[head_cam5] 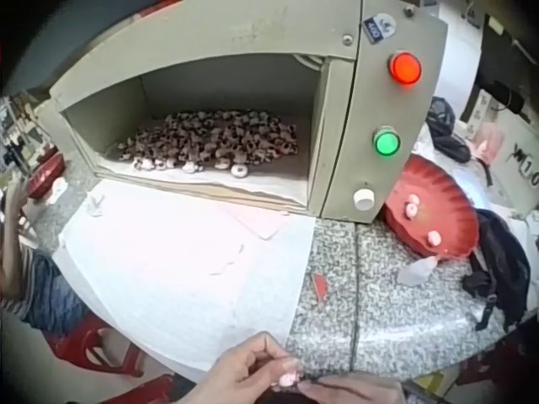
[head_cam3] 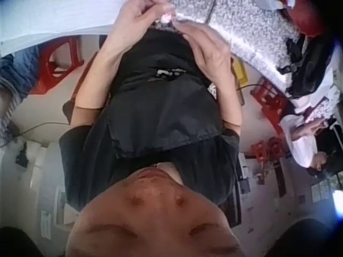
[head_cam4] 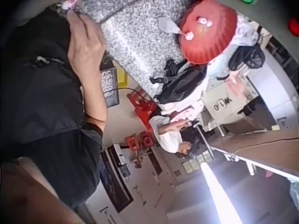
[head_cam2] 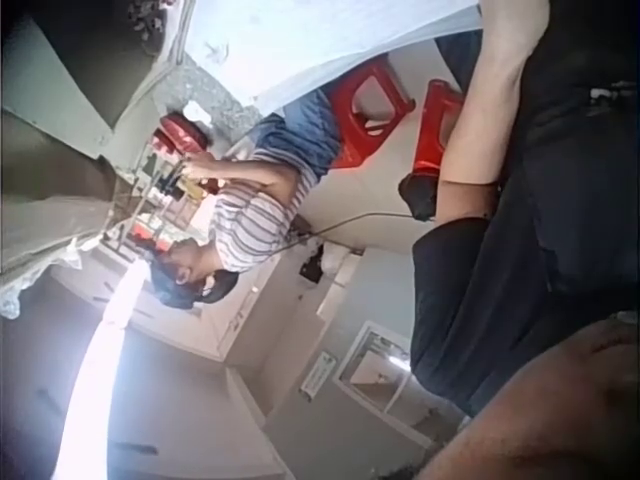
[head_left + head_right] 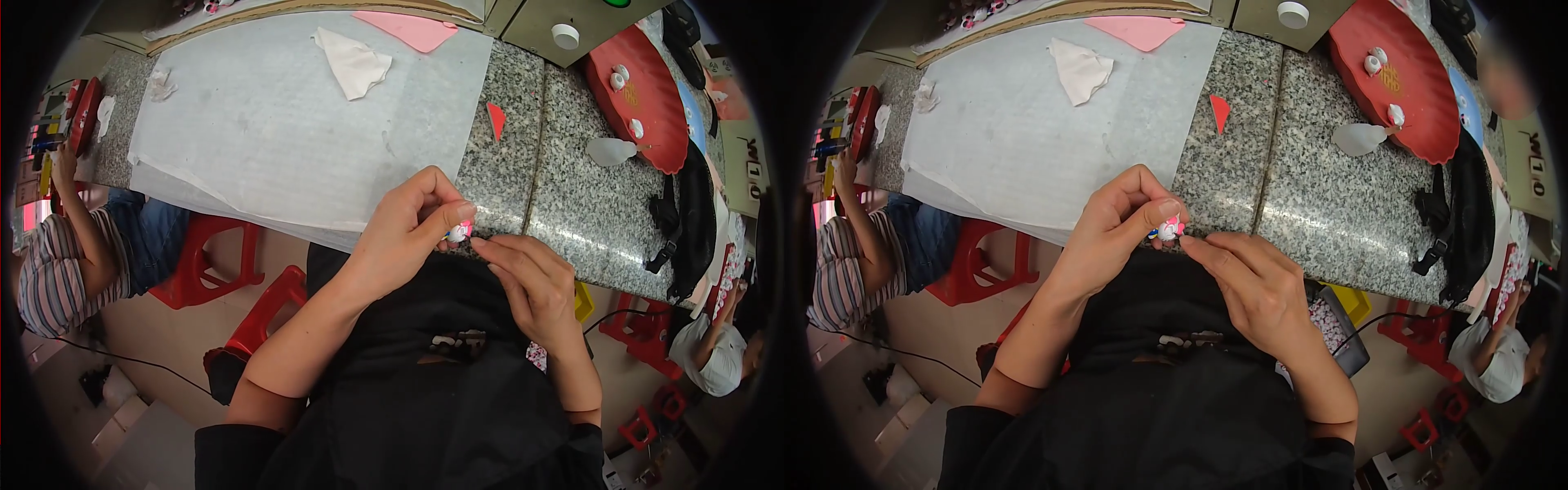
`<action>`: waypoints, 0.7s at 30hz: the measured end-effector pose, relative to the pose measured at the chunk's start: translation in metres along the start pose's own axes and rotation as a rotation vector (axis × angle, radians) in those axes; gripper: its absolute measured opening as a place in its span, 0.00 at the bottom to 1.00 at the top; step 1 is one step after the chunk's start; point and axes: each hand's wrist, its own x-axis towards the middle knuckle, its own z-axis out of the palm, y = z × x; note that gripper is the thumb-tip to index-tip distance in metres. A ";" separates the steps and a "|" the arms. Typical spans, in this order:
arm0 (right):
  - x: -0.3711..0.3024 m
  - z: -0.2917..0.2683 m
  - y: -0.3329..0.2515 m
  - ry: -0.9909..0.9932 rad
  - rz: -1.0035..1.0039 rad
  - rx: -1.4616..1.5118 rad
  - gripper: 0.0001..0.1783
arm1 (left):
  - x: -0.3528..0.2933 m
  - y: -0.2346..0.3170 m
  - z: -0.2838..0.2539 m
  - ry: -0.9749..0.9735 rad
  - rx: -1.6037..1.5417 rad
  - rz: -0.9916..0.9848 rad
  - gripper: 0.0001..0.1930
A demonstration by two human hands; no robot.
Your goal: Assembling small plastic toy figurines by gluing and joining individual parts at a factory workstation.
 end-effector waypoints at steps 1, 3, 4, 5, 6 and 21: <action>0.000 0.000 0.001 0.000 -0.005 -0.011 0.15 | 0.000 0.000 0.000 0.001 0.003 0.003 0.06; -0.002 0.001 0.002 0.000 -0.016 -0.048 0.15 | 0.000 -0.001 0.000 0.000 0.005 0.005 0.06; -0.002 0.002 0.002 0.001 -0.028 -0.084 0.16 | 0.001 -0.001 0.000 0.000 0.002 -0.001 0.06; -0.003 0.003 0.003 0.001 -0.043 -0.120 0.16 | 0.000 -0.001 -0.001 0.001 -0.002 -0.006 0.06; -0.002 0.002 0.007 0.001 -0.045 -0.120 0.16 | 0.000 -0.001 -0.002 0.002 -0.005 -0.010 0.06; -0.001 0.003 0.000 0.013 -0.063 0.007 0.17 | 0.001 -0.002 -0.002 -0.013 -0.034 0.000 0.07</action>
